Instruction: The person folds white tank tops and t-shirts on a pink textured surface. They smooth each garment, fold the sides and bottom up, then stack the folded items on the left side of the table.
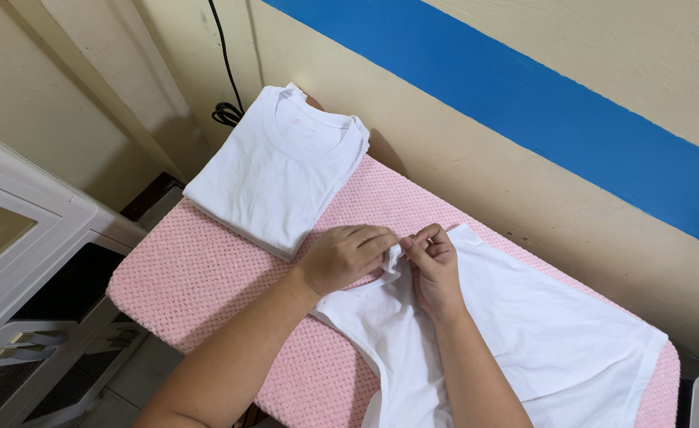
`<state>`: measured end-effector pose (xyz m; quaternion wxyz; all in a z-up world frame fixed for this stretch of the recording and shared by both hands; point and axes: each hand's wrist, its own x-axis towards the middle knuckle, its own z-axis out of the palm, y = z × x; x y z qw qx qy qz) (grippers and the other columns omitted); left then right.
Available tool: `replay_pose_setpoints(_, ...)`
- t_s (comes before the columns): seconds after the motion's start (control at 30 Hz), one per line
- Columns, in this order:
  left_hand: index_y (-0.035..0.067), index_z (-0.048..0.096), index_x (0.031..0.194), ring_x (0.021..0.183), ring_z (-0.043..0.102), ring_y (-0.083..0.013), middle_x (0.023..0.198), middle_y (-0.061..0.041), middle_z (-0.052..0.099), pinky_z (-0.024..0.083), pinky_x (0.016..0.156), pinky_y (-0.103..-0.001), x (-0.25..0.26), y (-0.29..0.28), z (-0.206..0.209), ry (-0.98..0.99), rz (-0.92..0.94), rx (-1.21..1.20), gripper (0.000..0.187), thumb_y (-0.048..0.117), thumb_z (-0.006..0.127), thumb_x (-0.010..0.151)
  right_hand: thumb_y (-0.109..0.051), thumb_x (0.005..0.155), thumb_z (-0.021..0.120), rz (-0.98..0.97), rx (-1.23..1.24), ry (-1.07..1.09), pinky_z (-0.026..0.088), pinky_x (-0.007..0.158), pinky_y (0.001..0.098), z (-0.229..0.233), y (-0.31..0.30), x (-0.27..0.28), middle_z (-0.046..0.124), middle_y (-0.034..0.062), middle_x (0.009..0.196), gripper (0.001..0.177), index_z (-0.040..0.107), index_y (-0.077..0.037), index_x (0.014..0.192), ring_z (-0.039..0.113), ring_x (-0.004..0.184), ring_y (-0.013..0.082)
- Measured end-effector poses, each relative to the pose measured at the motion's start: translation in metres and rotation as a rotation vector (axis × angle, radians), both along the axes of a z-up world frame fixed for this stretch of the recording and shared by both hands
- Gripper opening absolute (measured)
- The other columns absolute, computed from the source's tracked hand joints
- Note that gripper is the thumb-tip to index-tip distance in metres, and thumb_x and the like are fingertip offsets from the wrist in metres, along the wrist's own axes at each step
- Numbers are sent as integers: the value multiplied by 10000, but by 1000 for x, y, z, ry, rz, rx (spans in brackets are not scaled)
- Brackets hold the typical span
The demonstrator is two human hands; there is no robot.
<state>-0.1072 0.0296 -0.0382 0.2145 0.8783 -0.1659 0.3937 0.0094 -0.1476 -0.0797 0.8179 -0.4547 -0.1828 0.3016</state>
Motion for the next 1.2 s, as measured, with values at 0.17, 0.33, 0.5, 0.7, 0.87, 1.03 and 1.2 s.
replay_pose_setpoints(0.17,60,615,1187,999,721,-234,1179,-71,641,620,848,-340,2,-2,-6,3,61,-33,344,45,738,867,84,856,709,44,-1,64,552,739,251,14,2,-5,691,37,832,333,538,-104,1070,675,783,124)
replay_pose_setpoints(0.33,52,597,1154,999,707,-235,1178,-73,611,619,862,-343,6,-1,-11,-5,83,-31,294,21,726,891,96,885,704,-54,40,59,551,761,248,19,7,-12,678,35,906,344,479,-108,1046,663,821,117)
replay_pose_setpoints(0.5,44,606,1160,1019,695,-245,1183,-80,616,611,864,-357,5,2,-13,-17,112,-52,344,22,748,847,49,945,687,-15,68,29,565,648,287,14,8,-11,611,16,830,318,428,-122,1017,643,725,126)
replay_pose_setpoints(0.7,75,640,1149,1020,703,-207,1129,-38,655,606,856,-336,7,3,-9,-4,162,-66,300,4,757,882,-25,990,652,109,-18,65,509,580,248,8,6,-6,649,61,800,272,410,-131,1052,626,643,135)
replay_pose_setpoints(0.87,54,642,1107,961,701,-240,1075,-69,666,597,816,-378,4,1,-2,-74,131,-18,357,85,776,778,-36,976,649,134,44,74,561,689,276,3,6,-9,658,40,803,269,415,-129,1072,664,732,144)
replay_pose_setpoints(1.03,46,659,1103,925,731,-227,1076,-76,706,602,807,-338,2,-2,-3,78,78,-238,218,66,716,894,76,977,673,35,80,22,533,815,269,4,7,-12,718,97,994,374,435,-95,1210,665,909,147)
replay_pose_setpoints(1.2,50,674,1212,909,719,-180,1064,-36,752,587,805,-285,5,-5,-5,450,-148,-955,233,46,573,1002,90,882,711,-91,-23,-100,558,902,315,13,8,-14,739,141,1109,486,431,-118,1221,686,1013,175)
